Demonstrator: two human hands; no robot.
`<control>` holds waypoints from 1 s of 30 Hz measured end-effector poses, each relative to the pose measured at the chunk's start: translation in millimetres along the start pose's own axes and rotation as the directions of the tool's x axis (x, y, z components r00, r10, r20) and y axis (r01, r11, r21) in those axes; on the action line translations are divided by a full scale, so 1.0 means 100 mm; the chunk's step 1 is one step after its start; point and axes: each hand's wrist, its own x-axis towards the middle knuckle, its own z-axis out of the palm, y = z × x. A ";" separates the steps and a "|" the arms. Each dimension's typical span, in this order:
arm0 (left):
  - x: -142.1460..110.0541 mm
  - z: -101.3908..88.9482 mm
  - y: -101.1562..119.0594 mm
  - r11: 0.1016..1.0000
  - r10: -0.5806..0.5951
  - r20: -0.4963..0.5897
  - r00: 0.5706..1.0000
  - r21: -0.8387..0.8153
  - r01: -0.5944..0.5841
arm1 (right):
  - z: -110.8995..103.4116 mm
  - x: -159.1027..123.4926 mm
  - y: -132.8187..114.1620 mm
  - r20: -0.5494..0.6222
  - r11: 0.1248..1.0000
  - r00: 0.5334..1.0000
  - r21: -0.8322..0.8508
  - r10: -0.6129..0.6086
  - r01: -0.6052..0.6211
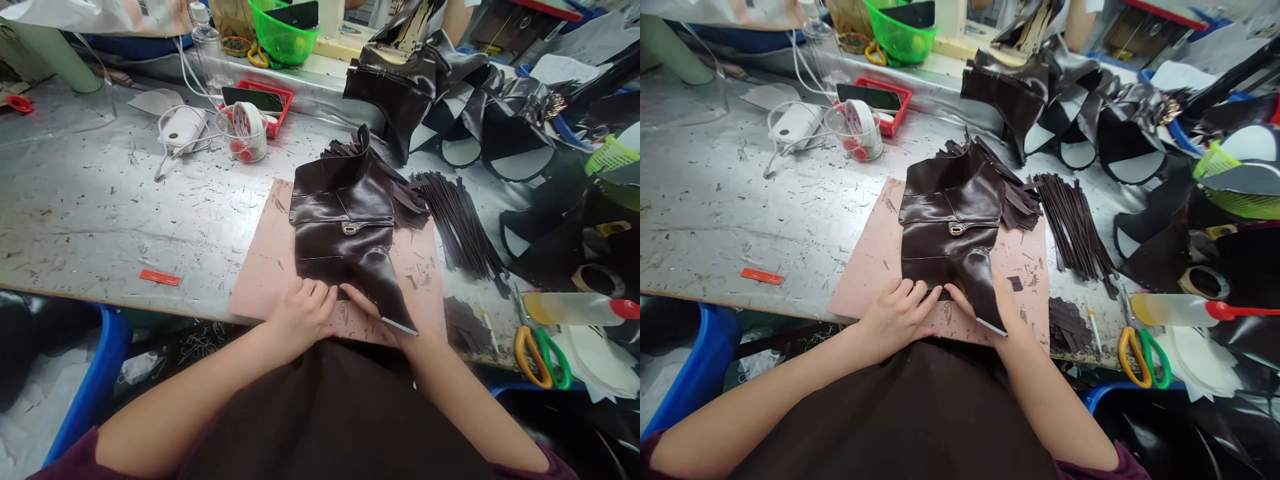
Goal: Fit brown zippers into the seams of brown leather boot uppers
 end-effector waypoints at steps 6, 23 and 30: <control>0.05 0.05 0.03 0.992 0.125 -0.018 0.992 -0.007 -0.125 | -0.29 -0.12 0.20 0.034 0.974 0.997 0.215 -0.075 0.066; 0.28 0.02 0.09 0.985 0.170 -0.010 0.985 -0.039 -0.171 | -0.35 0.19 0.37 0.050 0.959 0.972 -0.183 0.230 -0.217; 0.46 -0.03 0.12 0.970 0.218 -0.023 0.976 -0.104 -0.220 | -0.35 0.23 0.40 0.047 0.956 0.976 -0.216 0.212 -0.197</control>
